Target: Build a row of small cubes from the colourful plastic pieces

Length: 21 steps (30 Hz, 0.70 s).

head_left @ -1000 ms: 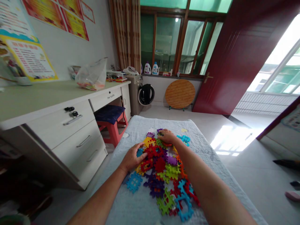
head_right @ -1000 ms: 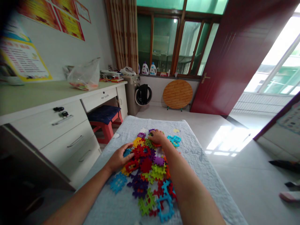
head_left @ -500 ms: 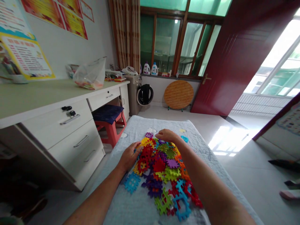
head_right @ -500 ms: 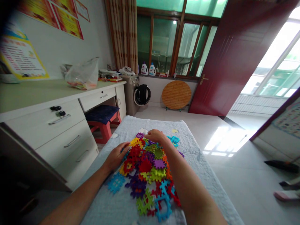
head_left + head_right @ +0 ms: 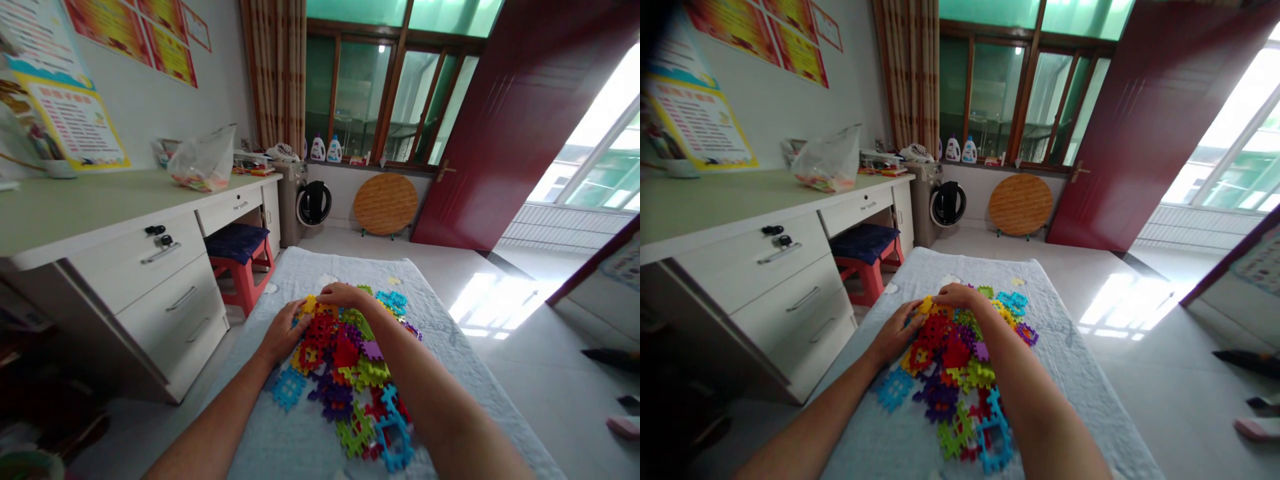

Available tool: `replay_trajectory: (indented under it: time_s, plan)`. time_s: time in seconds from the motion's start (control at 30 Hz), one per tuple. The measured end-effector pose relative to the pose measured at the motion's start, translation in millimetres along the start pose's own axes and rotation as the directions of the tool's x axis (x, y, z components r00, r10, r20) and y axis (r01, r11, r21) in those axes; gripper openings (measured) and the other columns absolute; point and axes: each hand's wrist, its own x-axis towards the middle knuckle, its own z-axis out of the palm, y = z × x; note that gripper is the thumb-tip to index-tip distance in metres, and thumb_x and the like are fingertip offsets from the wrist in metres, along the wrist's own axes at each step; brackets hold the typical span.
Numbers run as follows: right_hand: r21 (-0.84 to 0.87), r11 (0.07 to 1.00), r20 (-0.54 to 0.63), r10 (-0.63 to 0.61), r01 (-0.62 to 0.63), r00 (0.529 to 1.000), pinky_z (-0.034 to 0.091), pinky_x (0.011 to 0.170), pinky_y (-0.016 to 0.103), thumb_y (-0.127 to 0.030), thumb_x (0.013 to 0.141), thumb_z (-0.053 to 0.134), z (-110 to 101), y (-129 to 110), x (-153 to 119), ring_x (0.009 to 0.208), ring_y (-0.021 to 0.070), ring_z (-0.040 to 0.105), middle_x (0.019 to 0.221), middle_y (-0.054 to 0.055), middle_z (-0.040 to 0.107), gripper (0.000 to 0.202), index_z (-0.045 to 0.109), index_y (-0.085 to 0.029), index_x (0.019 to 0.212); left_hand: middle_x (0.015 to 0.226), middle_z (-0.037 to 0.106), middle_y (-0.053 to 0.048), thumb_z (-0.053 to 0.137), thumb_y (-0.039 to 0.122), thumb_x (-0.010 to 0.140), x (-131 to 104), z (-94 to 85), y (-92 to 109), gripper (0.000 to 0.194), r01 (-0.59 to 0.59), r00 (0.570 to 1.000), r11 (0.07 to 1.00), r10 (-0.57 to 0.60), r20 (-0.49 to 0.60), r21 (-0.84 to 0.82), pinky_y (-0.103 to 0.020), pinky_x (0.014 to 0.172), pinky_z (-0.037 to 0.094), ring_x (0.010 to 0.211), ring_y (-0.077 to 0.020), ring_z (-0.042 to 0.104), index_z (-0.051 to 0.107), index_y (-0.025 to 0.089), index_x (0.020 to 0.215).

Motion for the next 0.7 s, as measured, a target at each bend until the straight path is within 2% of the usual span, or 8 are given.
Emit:
replay_trajectory:
  time_s: [0.07, 0.13, 0.23, 0.3, 0.37, 0.47, 0.63, 0.7]
  plan:
    - [0.103, 0.994, -0.033, -0.026, 0.029, 0.999, 0.041, 0.063, 0.022, -0.050, 0.085, 0.042, -8, 6, -11, 0.070, 0.0126, 0.057, 0.085, 0.004, 0.070, 0.044, 0.070, -0.016, 0.091, 0.128, 0.055, -0.011, 0.044, 0.047, 0.086, -1, 0.2, 1, 0.052, 0.014, 1.000, 1.000, -0.014, 0.004, -0.005, -0.040, 0.102, 0.038, 0.118, -0.0236, 0.051, 0.048, 0.016, 0.127]
    - [0.167, 0.986, -0.113, 0.029, -0.009, 0.993, 0.040, 0.061, 0.021, -0.046, 0.088, 0.036, -14, 14, -19, 0.066, 0.0111, 0.056, 0.081, 0.003, 0.069, 0.045, 0.069, -0.015, 0.094, 0.128, 0.055, -0.011, 0.045, 0.048, 0.085, -1, 0.3, 2, 0.053, 0.030, 1.000, 0.999, -0.030, 0.008, -0.014, -0.039, 0.101, 0.040, 0.117, -0.0239, 0.052, 0.048, 0.016, 0.128]
    - [0.094, 0.983, -0.275, 0.181, -0.161, 0.944, 0.040, 0.066, 0.022, -0.041, 0.090, 0.033, -17, 28, -21, 0.072, 0.0133, 0.058, 0.086, 0.006, 0.070, 0.045, 0.068, -0.014, 0.094, 0.126, 0.058, -0.010, 0.047, 0.048, 0.084, -3, -0.5, 4, 0.053, 0.038, 0.999, 0.999, -0.037, 0.027, -0.012, -0.038, 0.100, 0.040, 0.115, -0.0237, 0.054, 0.050, 0.017, 0.126]
    - [0.033, 0.972, -0.326, 0.230, -0.232, 0.917, 0.040, 0.072, 0.024, -0.039, 0.088, 0.036, -14, 36, -20, 0.083, 0.0163, 0.059, 0.095, 0.008, 0.069, 0.040, 0.069, -0.015, 0.094, 0.125, 0.059, -0.009, 0.048, 0.048, 0.083, -3, -1.2, 4, 0.052, 0.032, 0.999, 0.999, -0.032, 0.038, -0.007, -0.037, 0.101, 0.040, 0.115, -0.0235, 0.054, 0.052, 0.018, 0.125]
    - [0.013, 0.971, -0.306, 0.231, -0.239, 0.924, 0.040, 0.077, 0.025, -0.038, 0.086, 0.043, -8, 41, -19, 0.092, 0.0180, 0.059, 0.101, 0.006, 0.068, 0.034, 0.069, -0.019, 0.097, 0.125, 0.060, -0.009, 0.048, 0.048, 0.083, -4, -1.7, 4, 0.051, 0.028, 0.999, 1.000, -0.028, 0.041, -0.010, -0.037, 0.101, 0.040, 0.115, -0.0231, 0.054, 0.052, 0.018, 0.125]
    - [-0.010, 0.978, -0.237, 0.202, -0.210, 0.950, 0.040, 0.079, 0.025, -0.037, 0.082, 0.049, 0, 44, -21, 0.094, 0.0184, 0.059, 0.102, 0.005, 0.068, 0.030, 0.068, -0.023, 0.099, 0.124, 0.059, -0.009, 0.047, 0.048, 0.084, -3, -1.4, 3, 0.050, 0.027, 0.998, 1.000, -0.027, 0.062, -0.005, -0.037, 0.102, 0.039, 0.116, -0.0224, 0.054, 0.052, 0.018, 0.124]
    - [-0.028, 0.993, -0.098, 0.114, -0.117, 0.989, 0.042, 0.075, 0.024, -0.031, 0.082, 0.047, -1, 39, -33, 0.083, 0.0165, 0.060, 0.094, 0.006, 0.070, 0.028, 0.070, -0.017, 0.091, 0.125, 0.059, -0.010, 0.047, 0.049, 0.083, -2, -0.4, 1, 0.051, 0.023, 0.998, 0.999, -0.025, 0.057, 0.043, -0.039, 0.102, 0.038, 0.117, -0.0239, 0.053, 0.053, 0.018, 0.123]
    - [-0.026, 0.997, -0.078, 0.068, -0.070, 0.995, 0.042, 0.076, 0.024, -0.029, 0.080, 0.050, -5, 33, -45, 0.084, 0.0163, 0.060, 0.095, 0.006, 0.069, 0.026, 0.070, -0.017, 0.091, 0.126, 0.058, -0.010, 0.047, 0.049, 0.083, -2, -0.6, 1, 0.052, 0.026, 0.999, 0.999, -0.028, 0.046, 0.038, -0.039, 0.102, 0.038, 0.117, -0.0241, 0.052, 0.052, 0.017, 0.125]
